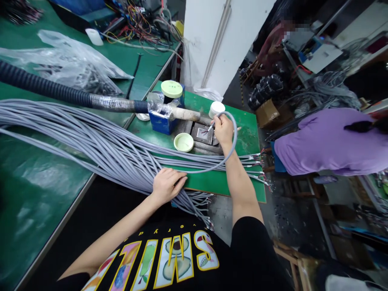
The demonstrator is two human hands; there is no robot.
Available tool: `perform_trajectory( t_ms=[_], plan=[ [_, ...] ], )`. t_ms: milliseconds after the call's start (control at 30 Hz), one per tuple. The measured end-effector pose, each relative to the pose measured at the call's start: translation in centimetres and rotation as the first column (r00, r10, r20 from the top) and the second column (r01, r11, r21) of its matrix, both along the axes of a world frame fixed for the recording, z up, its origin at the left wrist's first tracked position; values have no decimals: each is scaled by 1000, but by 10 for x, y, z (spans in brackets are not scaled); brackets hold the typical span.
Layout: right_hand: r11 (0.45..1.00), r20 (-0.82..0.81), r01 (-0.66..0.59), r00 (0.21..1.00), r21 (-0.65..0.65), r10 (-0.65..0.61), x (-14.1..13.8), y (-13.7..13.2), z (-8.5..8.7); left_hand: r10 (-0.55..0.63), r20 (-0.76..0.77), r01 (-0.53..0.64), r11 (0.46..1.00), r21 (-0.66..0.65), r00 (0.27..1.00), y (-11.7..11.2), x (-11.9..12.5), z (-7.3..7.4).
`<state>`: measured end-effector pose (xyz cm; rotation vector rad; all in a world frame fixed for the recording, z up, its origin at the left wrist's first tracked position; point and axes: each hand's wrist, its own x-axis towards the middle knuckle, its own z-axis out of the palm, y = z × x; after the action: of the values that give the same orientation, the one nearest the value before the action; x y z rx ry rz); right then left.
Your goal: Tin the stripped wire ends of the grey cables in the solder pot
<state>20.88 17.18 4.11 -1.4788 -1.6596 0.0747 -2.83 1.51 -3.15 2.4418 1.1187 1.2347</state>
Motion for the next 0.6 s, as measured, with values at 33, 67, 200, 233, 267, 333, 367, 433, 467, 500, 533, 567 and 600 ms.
perform_trajectory(
  t_ms=[33,67,200,233,267,333,367,433,467,500,533,567,600],
  plan=[
    [1000,14,6,1000,-7,-6,1,2,-2,0,-2,0,1000,-1,1000,0,0,0],
    [1000,24,9,1000,-16,-8,2,4,-4,-1,-5,1,1000,-2,1000,0,0,0],
    [999,61,19,998,-42,-16,4,9,-9,-1,-11,1,1000,-6,1000,0,0,0],
    [999,68,25,997,-44,-22,4,10,-10,-1,-12,0,1000,-7,1000,0,0,-1],
    [999,74,31,997,-45,-27,4,10,-11,-1,-13,0,1000,-9,1000,0,1,-1],
    [998,79,39,996,-46,-35,3,11,-13,-1,-15,1,1000,-13,1000,0,0,-1],
    [998,80,39,996,-46,-35,3,11,-15,-2,-15,2,1000,-15,1000,0,0,-1],
    [998,79,34,996,-49,-30,1,12,-17,-4,-15,4,1000,-21,1000,0,0,0],
    [998,75,30,997,-52,-26,1,13,-19,-6,-14,6,1000,-25,1000,0,0,0],
    [998,68,28,997,-57,-24,1,14,-20,-9,-13,8,1000,-30,1000,0,0,0],
    [998,58,25,998,-61,-21,1,14,-21,-12,-13,11,999,-36,1000,-1,0,0],
    [998,46,23,999,-61,-20,1,14,-20,-12,-11,12,999,-42,1000,-1,0,-1],
    [998,34,21,999,-56,-19,1,12,-19,-13,-10,12,999,-47,1000,-2,0,-2]
  ],
)
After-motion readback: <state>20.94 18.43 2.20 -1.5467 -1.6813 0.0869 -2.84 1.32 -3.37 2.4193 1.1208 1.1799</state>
